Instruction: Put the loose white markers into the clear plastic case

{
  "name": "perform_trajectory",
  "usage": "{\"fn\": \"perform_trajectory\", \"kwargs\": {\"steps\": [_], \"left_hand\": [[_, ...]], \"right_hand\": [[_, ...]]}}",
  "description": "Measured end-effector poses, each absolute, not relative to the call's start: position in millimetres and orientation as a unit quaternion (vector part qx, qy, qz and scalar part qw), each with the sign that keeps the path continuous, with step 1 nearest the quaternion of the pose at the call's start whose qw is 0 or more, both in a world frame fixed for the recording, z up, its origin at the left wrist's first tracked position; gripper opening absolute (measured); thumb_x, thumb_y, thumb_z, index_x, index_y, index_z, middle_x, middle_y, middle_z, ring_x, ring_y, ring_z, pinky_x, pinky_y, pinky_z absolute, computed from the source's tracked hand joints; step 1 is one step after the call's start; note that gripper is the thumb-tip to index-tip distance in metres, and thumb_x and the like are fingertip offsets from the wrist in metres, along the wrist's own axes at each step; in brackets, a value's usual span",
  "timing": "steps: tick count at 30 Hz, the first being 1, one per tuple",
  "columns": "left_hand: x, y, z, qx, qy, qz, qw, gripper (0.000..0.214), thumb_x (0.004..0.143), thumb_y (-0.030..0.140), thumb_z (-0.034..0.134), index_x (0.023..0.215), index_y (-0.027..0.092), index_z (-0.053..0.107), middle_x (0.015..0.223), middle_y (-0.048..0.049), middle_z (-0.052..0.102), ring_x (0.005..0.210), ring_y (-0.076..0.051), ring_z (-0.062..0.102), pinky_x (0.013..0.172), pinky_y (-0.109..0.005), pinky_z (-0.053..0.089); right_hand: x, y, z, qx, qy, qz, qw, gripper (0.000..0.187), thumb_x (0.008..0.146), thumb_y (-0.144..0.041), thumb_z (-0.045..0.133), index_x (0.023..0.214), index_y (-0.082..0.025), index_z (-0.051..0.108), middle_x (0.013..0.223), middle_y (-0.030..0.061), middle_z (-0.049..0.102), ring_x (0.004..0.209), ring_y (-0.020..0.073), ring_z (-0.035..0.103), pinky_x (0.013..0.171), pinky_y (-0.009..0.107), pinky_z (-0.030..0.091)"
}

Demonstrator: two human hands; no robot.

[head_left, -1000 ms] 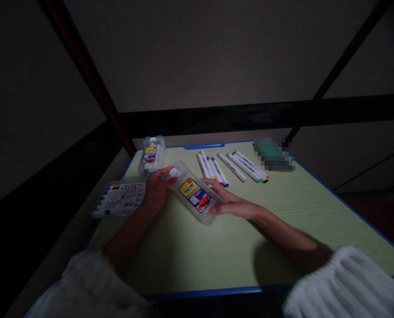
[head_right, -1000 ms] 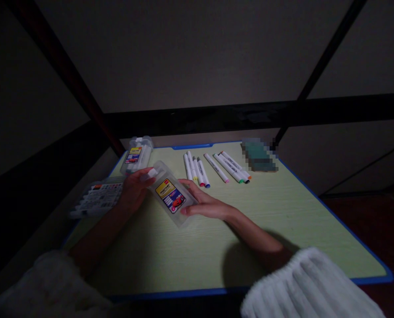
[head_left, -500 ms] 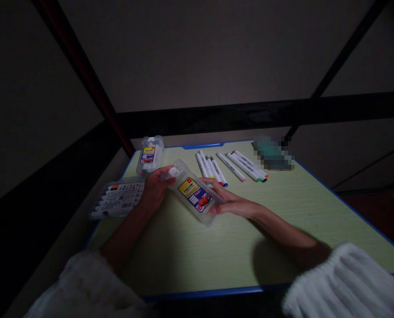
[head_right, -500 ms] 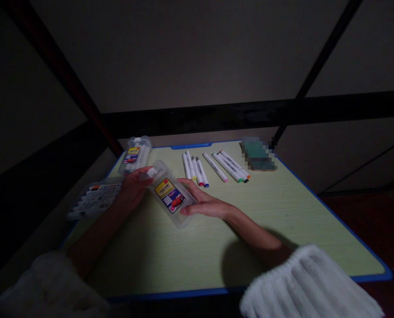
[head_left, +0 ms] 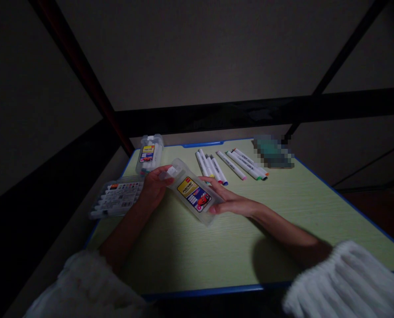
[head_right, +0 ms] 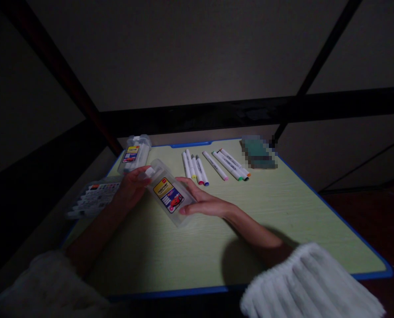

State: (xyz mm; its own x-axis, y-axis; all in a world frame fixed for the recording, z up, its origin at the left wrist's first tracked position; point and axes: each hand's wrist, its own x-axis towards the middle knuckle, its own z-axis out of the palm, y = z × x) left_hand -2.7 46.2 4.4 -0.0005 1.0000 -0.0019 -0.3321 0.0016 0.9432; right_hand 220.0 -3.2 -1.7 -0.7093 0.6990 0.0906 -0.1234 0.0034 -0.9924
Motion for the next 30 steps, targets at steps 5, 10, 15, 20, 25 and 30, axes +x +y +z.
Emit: {"fn": "perform_trajectory", "kwargs": {"steps": [5,10,15,20,25,30], "left_hand": [[-2.7,46.1,4.4,0.406,0.408,0.576,0.581,0.039,0.043,0.01,0.079,0.079,0.012,0.064,0.072,-0.0001,0.065,0.071,-0.014,0.061,0.069,-0.026,0.048],[-2.6,46.7,4.1,0.405,0.407,0.575,0.582,0.041,0.04,0.008,0.077,0.078,0.012,0.064,0.071,0.0002,0.065,0.066,-0.012,0.059,0.067,-0.025,0.047],[-2.2,47.4,5.0,0.406,0.409,0.575,0.58,0.042,0.039,0.008,0.077,0.078,0.013,0.063,0.071,0.0007,0.064,0.068,-0.013,0.059,0.069,-0.026,0.046],[-0.9,47.1,5.7,0.408,0.408,0.577,0.578,0.041,0.039,0.011,0.078,0.077,0.013,0.063,0.07,0.0004,0.063,0.071,-0.014,0.06,0.07,-0.027,0.046],[3.3,46.6,5.6,0.407,0.402,0.591,0.569,0.048,0.037,0.013,0.08,0.081,0.013,0.062,0.075,0.0006,0.063,0.072,-0.013,0.059,0.069,-0.024,0.044],[11.0,40.2,7.8,0.377,0.374,0.644,0.55,0.064,0.044,0.019,0.081,0.101,0.021,0.053,0.094,0.0007,0.062,0.091,-0.014,0.058,0.08,-0.023,0.043]], "right_hand": [[220.3,-2.7,-2.3,-0.221,-0.64,0.669,0.306,0.082,0.066,-0.027,0.068,0.13,-0.026,0.017,0.124,0.0071,0.041,0.114,0.0239,0.04,0.101,0.051,0.024],[220.1,-3.1,-2.0,-0.224,-0.632,0.677,0.302,0.083,0.066,-0.028,0.068,0.13,-0.026,0.016,0.127,0.0079,0.04,0.114,0.024,0.041,0.101,0.051,0.024],[220.2,-3.3,-0.5,-0.223,-0.632,0.678,0.301,0.082,0.066,-0.028,0.068,0.129,-0.025,0.016,0.127,0.0083,0.04,0.114,0.024,0.041,0.101,0.051,0.024],[220.2,-2.7,-1.5,-0.219,-0.631,0.681,0.3,0.083,0.066,-0.027,0.068,0.13,-0.027,0.015,0.127,0.0073,0.04,0.113,0.0231,0.042,0.1,0.05,0.025],[218.8,-4.3,-1.8,-0.245,-0.593,0.693,0.328,0.08,0.063,-0.024,0.068,0.129,-0.027,0.022,0.123,0.0065,0.045,0.108,0.0228,0.046,0.097,0.049,0.031],[216.1,-6.0,-1.8,-0.255,-0.54,0.697,0.397,0.079,0.061,-0.025,0.067,0.129,-0.027,0.027,0.123,0.0063,0.049,0.106,0.0233,0.05,0.089,0.044,0.041]]}}
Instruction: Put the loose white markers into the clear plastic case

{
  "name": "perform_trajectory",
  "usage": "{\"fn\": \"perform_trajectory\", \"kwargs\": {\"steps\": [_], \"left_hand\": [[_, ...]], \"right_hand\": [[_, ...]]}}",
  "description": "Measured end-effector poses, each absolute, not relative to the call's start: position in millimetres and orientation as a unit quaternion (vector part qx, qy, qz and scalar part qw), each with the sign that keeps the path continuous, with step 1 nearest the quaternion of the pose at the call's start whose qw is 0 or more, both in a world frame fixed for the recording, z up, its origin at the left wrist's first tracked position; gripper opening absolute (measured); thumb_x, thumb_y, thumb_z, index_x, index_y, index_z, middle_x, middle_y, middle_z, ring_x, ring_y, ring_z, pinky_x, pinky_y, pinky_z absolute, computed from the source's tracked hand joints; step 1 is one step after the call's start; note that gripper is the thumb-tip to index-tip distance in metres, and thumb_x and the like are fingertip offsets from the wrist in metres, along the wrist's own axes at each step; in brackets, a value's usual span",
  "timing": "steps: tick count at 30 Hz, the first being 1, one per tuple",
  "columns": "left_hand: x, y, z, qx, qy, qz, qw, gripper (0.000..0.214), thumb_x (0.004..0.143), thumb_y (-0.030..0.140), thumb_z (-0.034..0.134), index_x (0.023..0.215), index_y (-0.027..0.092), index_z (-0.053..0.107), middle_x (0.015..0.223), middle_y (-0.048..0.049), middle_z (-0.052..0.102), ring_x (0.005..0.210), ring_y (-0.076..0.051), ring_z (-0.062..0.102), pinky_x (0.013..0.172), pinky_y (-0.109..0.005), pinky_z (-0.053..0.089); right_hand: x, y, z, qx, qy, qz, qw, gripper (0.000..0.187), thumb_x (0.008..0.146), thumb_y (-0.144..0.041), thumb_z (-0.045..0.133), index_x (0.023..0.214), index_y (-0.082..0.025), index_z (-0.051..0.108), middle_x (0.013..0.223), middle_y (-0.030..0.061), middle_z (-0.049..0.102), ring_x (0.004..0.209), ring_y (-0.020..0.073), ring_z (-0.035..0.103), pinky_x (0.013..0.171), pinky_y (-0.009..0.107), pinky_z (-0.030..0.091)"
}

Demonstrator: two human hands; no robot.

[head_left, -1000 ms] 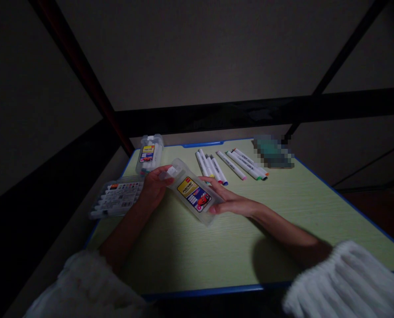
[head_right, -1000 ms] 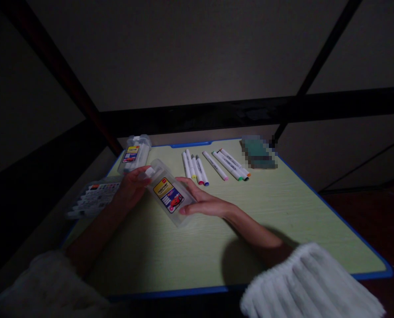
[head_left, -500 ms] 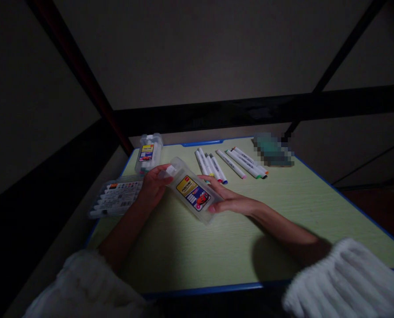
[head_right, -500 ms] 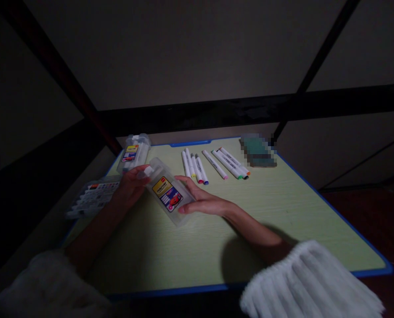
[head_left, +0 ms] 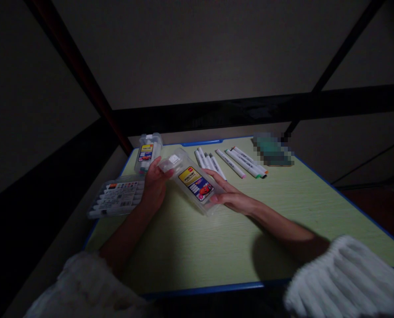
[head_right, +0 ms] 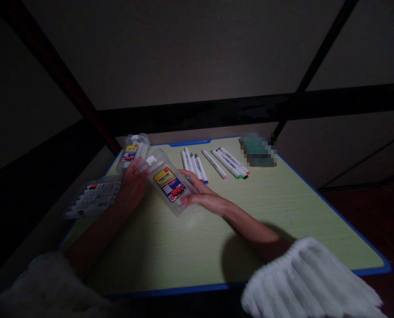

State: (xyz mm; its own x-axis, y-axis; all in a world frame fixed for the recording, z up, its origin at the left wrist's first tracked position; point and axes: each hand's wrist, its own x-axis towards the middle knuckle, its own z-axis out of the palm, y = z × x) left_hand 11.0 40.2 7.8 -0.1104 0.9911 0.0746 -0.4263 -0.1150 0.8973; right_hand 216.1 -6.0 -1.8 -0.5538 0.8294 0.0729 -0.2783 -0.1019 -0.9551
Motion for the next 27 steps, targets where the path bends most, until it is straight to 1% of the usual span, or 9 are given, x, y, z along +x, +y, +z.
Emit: {"fn": "perform_trajectory", "kwargs": {"steps": [4,8,11,13,15,17,20,24,27], "left_hand": [[23.0,26.6,8.9,0.356,0.365,0.57,0.645,0.063,0.051,0.032,0.08,0.105,0.024,0.049,0.101,-0.002,0.062,0.092,-0.017,0.06,0.079,-0.029,0.046],[38.2,7.5,10.8,0.366,0.31,0.454,0.75,0.062,0.052,0.043,0.079,0.102,0.02,0.051,0.103,-0.0065,0.064,0.097,-0.024,0.06,0.078,-0.034,0.048],[44.1,-1.5,12.4,0.364,0.285,0.44,0.769,0.055,0.056,0.034,0.079,0.103,0.021,0.053,0.105,-0.005,0.065,0.1,-0.025,0.059,0.081,-0.036,0.047],[44.4,-2.6,12.5,0.37,0.284,0.449,0.762,0.053,0.057,0.029,0.078,0.103,0.019,0.055,0.105,-0.0062,0.065,0.101,-0.027,0.059,0.082,-0.037,0.047],[43.2,-1.0,11.3,0.374,0.29,0.454,0.755,0.054,0.056,0.029,0.078,0.103,0.017,0.057,0.105,-0.0076,0.066,0.101,-0.029,0.059,0.082,-0.037,0.048],[42.1,0.8,9.0,0.375,0.304,0.451,0.75,0.054,0.055,0.033,0.078,0.102,0.017,0.059,0.103,-0.0083,0.066,0.099,-0.029,0.06,0.081,-0.038,0.048],[42.8,0.0,5.5,0.377,0.321,0.43,0.755,0.052,0.054,0.037,0.077,0.1,0.017,0.061,0.099,-0.0084,0.068,0.093,-0.028,0.063,0.079,-0.038,0.049],[47.3,-5.9,4.0,0.393,0.305,0.4,0.77,0.054,0.054,0.037,0.077,0.101,0.016,0.059,0.095,-0.0083,0.068,0.09,-0.028,0.064,0.073,-0.036,0.05],[50.0,-9.2,3.6,0.406,0.303,0.394,0.767,0.051,0.056,0.037,0.076,0.098,0.015,0.059,0.093,-0.0083,0.069,0.088,-0.027,0.064,0.073,-0.034,0.05]], "right_hand": [[214.8,-6.3,-3.0,-0.258,-0.523,0.677,0.449,0.086,0.063,-0.03,0.067,0.135,-0.032,0.02,0.136,0.0053,0.039,0.115,0.0251,0.046,0.089,0.044,0.042],[214.2,-7.9,-3.5,-0.265,-0.545,0.639,0.473,0.089,0.066,-0.035,0.067,0.139,-0.033,0.016,0.137,0.0037,0.04,0.119,0.0233,0.044,0.103,0.046,0.029],[213.5,-10.5,0.2,-0.263,-0.589,0.623,0.443,0.09,0.067,-0.041,0.067,0.14,-0.033,0.014,0.14,0.0041,0.036,0.124,0.0245,0.039,0.107,0.049,0.022],[213.6,-11.8,3.5,-0.26,-0.627,0.6,0.424,0.089,0.068,-0.044,0.067,0.14,-0.033,0.015,0.145,0.0035,0.026,0.13,0.0248,0.029,0.109,0.049,0.016],[214.6,-12.1,5.8,-0.266,-0.649,0.581,0.413,0.085,0.069,-0.046,0.065,0.139,-0.033,0.017,0.148,0.0028,0.018,0.134,0.025,0.019,0.11,0.049,0.013],[216.6,-11.3,6.9,-0.287,-0.657,0.562,0.412,0.079,0.071,-0.048,0.063,0.138,-0.032,0.023,0.148,0.0035,0.018,0.135,0.0262,0.016,0.109,0.05,0.015],[220.0,-8.9,7.3,-0.322,-0.654,0.529,0.435,0.073,0.074,-0.049,0.06,0.136,-0.032,0.027,0.145,0.0055,0.024,0.133,0.0269,0.021,0.106,0.053,0.02],[221.9,-7.4,7.9,-0.346,-0.625,0.489,0.501,0.07,0.076,-0.044,0.06,0.136,-0.035,0.025,0.138,0.0059,0.034,0.128,0.0243,0.03,0.104,0.052,0.025],[222.8,-7.5,8.5,-0.377,-0.619,0.435,0.534,0.064,0.076,-0.04,0.062,0.133,-0.035,0.032,0.136,0.0055,0.036,0.121,0.0242,0.038,0.102,0.05,0.031]]}}
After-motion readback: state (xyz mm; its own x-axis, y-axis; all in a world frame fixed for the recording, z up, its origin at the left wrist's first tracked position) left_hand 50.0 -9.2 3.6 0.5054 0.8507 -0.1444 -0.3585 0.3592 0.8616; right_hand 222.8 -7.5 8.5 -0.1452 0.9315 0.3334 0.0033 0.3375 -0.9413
